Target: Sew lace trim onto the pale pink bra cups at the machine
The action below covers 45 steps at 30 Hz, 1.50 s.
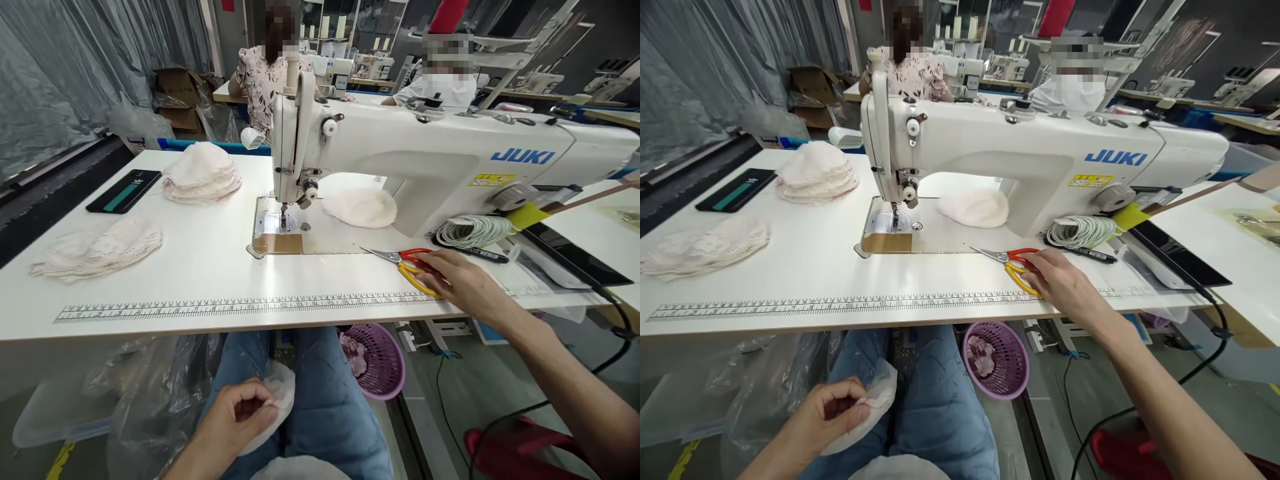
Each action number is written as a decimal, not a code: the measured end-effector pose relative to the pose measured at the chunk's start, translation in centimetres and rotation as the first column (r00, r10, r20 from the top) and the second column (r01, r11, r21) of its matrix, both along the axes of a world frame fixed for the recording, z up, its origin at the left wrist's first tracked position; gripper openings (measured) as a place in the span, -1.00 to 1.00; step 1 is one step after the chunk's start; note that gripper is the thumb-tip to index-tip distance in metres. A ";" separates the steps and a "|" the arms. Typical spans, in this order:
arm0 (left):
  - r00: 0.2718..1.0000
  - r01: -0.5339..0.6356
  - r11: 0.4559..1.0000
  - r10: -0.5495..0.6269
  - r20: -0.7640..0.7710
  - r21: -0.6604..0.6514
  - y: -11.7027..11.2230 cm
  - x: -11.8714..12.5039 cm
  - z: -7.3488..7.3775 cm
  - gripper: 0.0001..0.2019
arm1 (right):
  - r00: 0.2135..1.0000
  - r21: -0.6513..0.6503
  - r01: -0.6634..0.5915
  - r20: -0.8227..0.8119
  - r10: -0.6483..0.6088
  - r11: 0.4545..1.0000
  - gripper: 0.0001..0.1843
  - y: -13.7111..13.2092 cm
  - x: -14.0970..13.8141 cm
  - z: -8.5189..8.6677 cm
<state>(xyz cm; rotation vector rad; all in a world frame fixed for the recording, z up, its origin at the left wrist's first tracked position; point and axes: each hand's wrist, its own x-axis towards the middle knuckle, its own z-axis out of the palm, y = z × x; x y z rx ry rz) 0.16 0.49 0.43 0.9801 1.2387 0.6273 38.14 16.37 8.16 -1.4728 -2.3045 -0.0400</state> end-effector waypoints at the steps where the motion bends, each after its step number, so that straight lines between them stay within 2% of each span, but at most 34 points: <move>1: 1.000 -0.019 1.000 0.019 0.001 -0.012 -0.1 0.1 -0.1 -0.56 | 0.999 0.028 0.031 0.031 -0.032 0.999 -0.60 -1.1 -1.0 0.1; 3: 0.999 -0.049 0.998 0.049 0.006 -0.031 -0.2 0.3 -0.3 -0.56 | 0.998 0.074 0.068 -0.017 -0.067 0.995 -0.68 -4.2 -4.1 0.2; 4: 0.998 -0.056 0.998 0.056 0.013 -0.037 -0.3 0.5 -0.4 -0.57 | 0.993 0.037 -0.001 -0.115 0.006 0.999 -0.76 -6.1 -6.1 0.0; 5: 0.998 -0.061 0.997 0.062 0.023 -0.042 -0.3 0.6 -0.5 -0.56 | 0.968 -0.097 -0.131 -0.226 0.107 0.987 -0.83 -8.0 -8.3 -0.4; 6: 0.997 -0.069 0.997 0.070 0.034 -0.046 -0.3 0.8 -0.6 -0.56 | 0.928 -0.261 -0.259 -0.335 0.164 0.930 -0.84 -9.9 -10.6 -1.1; 7: 0.996 -0.078 0.996 0.080 0.046 -0.049 -0.2 0.9 -0.7 -0.57 | 0.879 -0.366 -0.371 -0.435 0.196 0.853 -0.86 -11.6 -12.8 -2.0; 9: 0.991 -0.112 0.993 0.115 0.073 -0.047 -0.1 1.3 -0.6 -0.57 | 0.807 -0.430 -0.472 -0.562 0.181 0.770 -0.75 -14.0 -16.9 -4.2; 10: 0.986 -0.140 0.989 0.143 0.082 -0.038 -0.1 1.4 -0.4 -0.58 | 0.782 -0.432 -0.485 -0.603 0.156 0.760 -0.62 -14.7 -18.5 -5.3; 13: 0.965 -0.238 0.971 0.239 0.111 -0.021 -0.1 1.4 0.4 -0.61 | 0.762 -0.397 -0.412 -0.644 0.070 0.820 -0.51 -15.2 -21.3 -8.0; 15: 0.948 -0.284 0.958 0.288 0.138 -0.050 -0.4 1.1 1.1 -0.59 | 0.759 -0.354 -0.390 -0.647 0.078 0.850 -0.62 -14.8 -21.8 -8.6; 17: 0.939 -0.296 0.952 0.305 0.157 -0.078 -0.7 0.8 1.6 -0.52 | 0.748 -0.334 -0.418 -0.655 0.111 0.845 -0.80 -14.2 -21.7 -8.4; 19: 0.952 -0.283 0.958 0.286 0.112 -0.047 -1.0 0.3 1.7 -0.48 | 0.735 -0.381 -0.443 -0.672 0.086 0.811 -0.83 -13.8 -21.5 -8.0; 21: 0.965 -0.260 0.965 0.261 -0.029 0.023 -1.2 -0.3 1.6 -0.52 | 0.732 -0.478 -0.446 -0.681 0.002 0.757 -0.72 -13.5 -21.4 -7.7; 23: 0.936 -0.237 0.961 0.265 -0.231 0.142 -1.1 -1.1 1.3 -0.59 | 0.721 -0.588 -0.459 -0.685 -0.108 0.666 -0.60 -13.2 -21.3 -7.7; 25: 0.895 -0.175 0.951 0.262 -0.360 0.257 -0.8 -1.8 0.9 -0.60 | 0.667 -0.650 -0.540 -0.718 -0.200 0.534 -0.52 -13.0 -21.2 -7.8; 26: 0.896 -0.114 0.957 0.215 -0.388 0.267 -0.5 -2.2 0.7 -0.57 | 0.631 -0.663 -0.591 -0.735 -0.249 0.460 -0.50 -12.9 -21.2 -7.8; 28: 0.933 0.047 0.985 0.015 -0.358 0.164 -0.1 -2.9 0.4 -0.52 | 0.575 -0.670 -0.664 -0.742 -0.346 0.333 -0.47 -12.7 -20.9 -7.8; 30: 0.950 0.190 0.981 -0.171 -0.263 0.049 0.2 -3.3 0.2 -0.61 | 0.548 -0.677 -0.692 -0.719 -0.428 0.251 -0.47 -12.6 -20.6 -7.7; 32: 0.963 0.223 0.974 -0.216 -0.164 0.030 0.3 -3.3 0.1 -0.63 | 0.521 -0.674 -0.714 -0.693 -0.498 0.191 -0.48 -12.6 -20.2 -7.6; 34: 0.982 0.183 0.982 -0.180 -0.064 0.046 0.2 -3.1 0.0 -0.57 | 0.504 -0.666 -0.731 -0.673 -0.542 0.147 -0.49 -12.5 -19.9 -7.6; 36: 0.986 0.161 0.986 -0.162 0.037 0.031 0.1 -3.0 -0.1 -0.56 | 0.511 -0.666 -0.735 -0.670 -0.539 0.130 -0.52 -12.4 -19.8 -7.6; 38: 0.980 0.184 0.983 -0.183 0.076 -0.003 0.0 -3.0 -0.3 -0.56 | 0.529 -0.663 -0.736 -0.692 -0.492 0.141 -0.55 -12.3 -19.7 -7.6; 42: 0.966 0.259 0.965 -0.258 0.023 -0.046 0.1 -3.4 0.0 -0.50 | 0.580 -0.672 -0.705 -0.730 -0.363 0.225 -0.59 -12.3 -19.7 -7.7; 45: 0.967 0.255 0.966 -0.255 -0.005 -0.030 0.2 -3.3 0.6 -0.47 | 0.609 -0.699 -0.673 -0.709 -0.356 0.242 -0.57 -12.5 -19.8 -8.0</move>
